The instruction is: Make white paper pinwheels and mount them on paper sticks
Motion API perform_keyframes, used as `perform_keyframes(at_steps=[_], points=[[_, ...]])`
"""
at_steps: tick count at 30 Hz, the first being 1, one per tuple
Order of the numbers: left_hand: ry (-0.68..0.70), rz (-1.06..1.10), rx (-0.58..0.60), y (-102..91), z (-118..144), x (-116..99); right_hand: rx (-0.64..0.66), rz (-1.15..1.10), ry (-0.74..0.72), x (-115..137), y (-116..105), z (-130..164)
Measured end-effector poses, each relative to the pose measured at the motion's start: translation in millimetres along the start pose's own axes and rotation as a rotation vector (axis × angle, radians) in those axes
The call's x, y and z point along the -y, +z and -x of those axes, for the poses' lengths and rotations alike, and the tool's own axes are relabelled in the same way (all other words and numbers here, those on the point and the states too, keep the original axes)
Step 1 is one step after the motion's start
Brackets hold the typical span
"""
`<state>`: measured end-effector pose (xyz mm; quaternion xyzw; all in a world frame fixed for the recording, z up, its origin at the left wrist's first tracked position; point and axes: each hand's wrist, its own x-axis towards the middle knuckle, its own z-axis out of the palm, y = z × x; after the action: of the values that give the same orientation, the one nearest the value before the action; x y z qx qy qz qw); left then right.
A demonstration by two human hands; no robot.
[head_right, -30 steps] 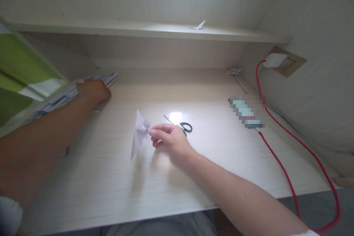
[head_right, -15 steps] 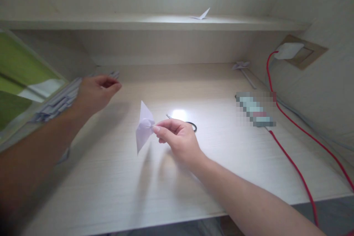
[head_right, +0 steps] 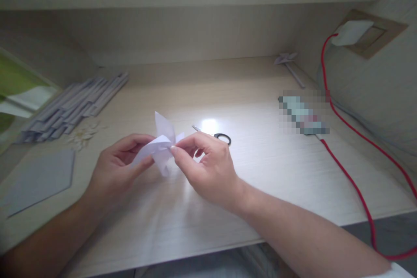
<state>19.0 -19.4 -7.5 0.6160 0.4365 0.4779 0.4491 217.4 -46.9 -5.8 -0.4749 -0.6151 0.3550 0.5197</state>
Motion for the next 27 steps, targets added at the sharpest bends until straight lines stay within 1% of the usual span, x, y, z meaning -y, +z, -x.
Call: perform_keyframes(at_steps=[5,12,20,27], points=[[-0.020,0.028,0.001,0.7,4,5,0.013,0.110,-0.092,-1,-2,-1],[-0.034,0.036,0.048,0.8,7,12,0.052,0.261,-0.179,-1,-3,-1],[-0.046,0.052,0.023,3.2,7,10,0.086,0.332,-0.207,-5,-3,-1],[0.000,-0.007,0.036,6.3,9,9,0.111,0.292,-0.175,-8,-4,0]])
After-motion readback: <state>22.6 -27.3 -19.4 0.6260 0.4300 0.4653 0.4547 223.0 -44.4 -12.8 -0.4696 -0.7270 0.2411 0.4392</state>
